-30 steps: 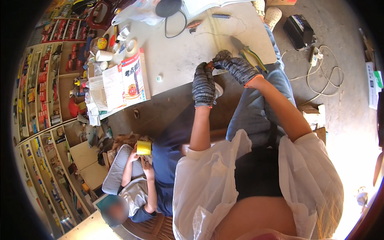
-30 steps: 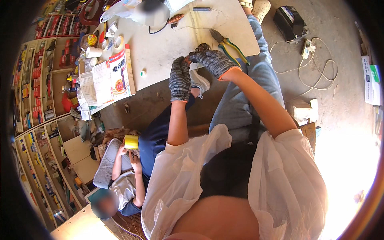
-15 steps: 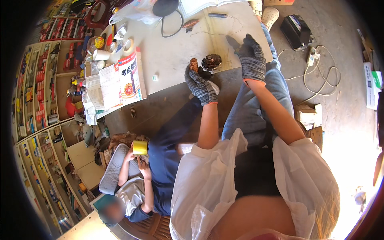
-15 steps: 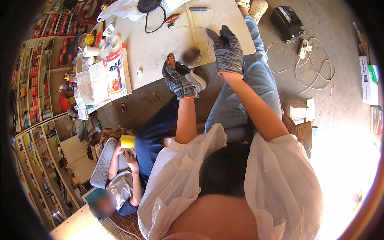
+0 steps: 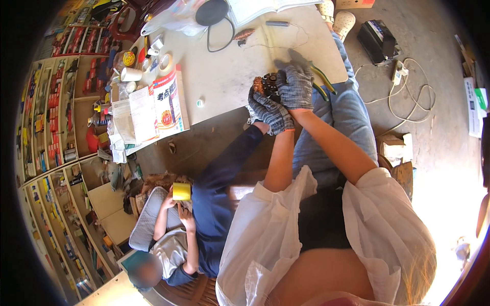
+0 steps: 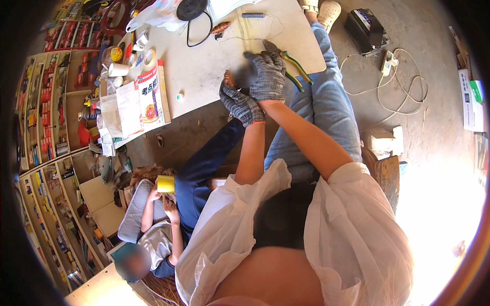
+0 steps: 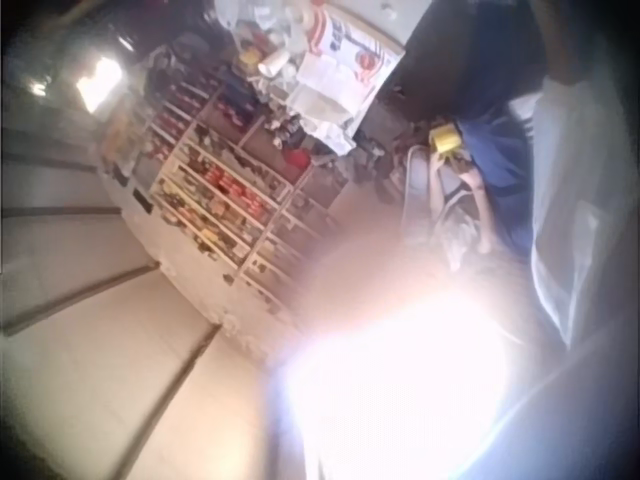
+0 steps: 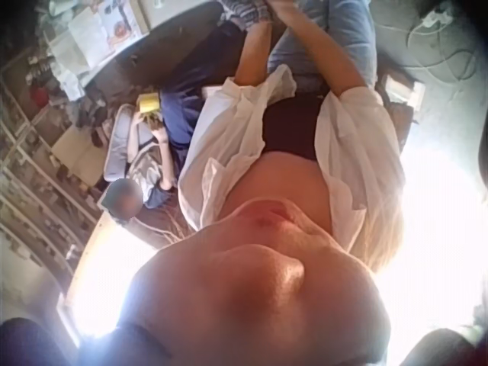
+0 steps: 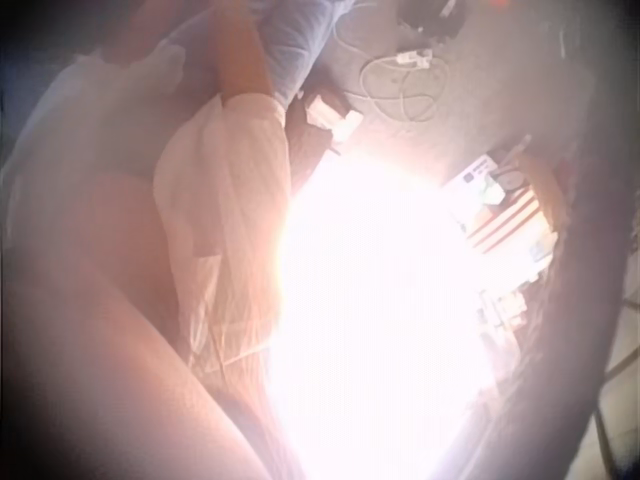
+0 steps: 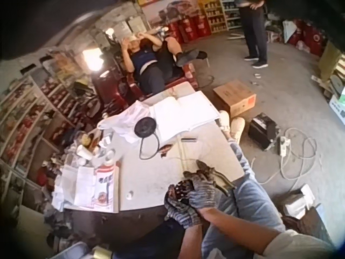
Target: The person sits at a cluttered workbench and winds copper wire by hand around a small cylindrical component, repeatedly adjusting the coil and the component with gloved hands. A child sits nearby holding a yellow cup.
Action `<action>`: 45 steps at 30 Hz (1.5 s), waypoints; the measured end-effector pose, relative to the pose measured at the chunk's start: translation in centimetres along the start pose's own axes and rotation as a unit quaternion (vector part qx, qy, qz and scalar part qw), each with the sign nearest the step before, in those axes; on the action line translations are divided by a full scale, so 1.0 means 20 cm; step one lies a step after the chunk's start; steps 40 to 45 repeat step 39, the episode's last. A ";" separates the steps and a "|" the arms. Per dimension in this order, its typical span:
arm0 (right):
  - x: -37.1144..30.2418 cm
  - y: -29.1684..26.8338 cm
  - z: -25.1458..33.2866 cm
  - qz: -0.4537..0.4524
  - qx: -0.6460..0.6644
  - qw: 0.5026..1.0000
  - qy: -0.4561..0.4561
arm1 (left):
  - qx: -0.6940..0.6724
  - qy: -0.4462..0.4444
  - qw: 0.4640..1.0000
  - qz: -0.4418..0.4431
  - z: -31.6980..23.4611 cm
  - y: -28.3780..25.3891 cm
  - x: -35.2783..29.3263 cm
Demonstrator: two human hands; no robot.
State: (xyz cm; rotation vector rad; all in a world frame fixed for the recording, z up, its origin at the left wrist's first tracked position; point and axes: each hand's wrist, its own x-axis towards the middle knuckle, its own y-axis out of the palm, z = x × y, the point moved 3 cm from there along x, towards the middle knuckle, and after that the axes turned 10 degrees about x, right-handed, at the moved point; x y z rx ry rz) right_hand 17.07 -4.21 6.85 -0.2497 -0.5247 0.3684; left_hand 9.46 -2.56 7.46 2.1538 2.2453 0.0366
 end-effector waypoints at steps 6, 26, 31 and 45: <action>0.09 0.13 -0.13 0.194 -0.059 0.978 0.053 | -0.025 -0.010 0.997 0.067 0.15 -0.05 0.04; -0.11 0.25 -0.36 0.336 0.247 0.908 -0.042 | -0.450 -0.264 0.771 0.365 -0.04 -0.03 0.22; -0.05 0.04 0.05 0.236 0.769 0.469 0.364 | -0.563 -0.260 0.658 0.428 -0.37 0.00 0.11; 0.15 -0.53 0.05 0.286 0.739 0.560 0.242 | -0.501 -0.251 0.632 0.536 -0.55 0.15 -0.07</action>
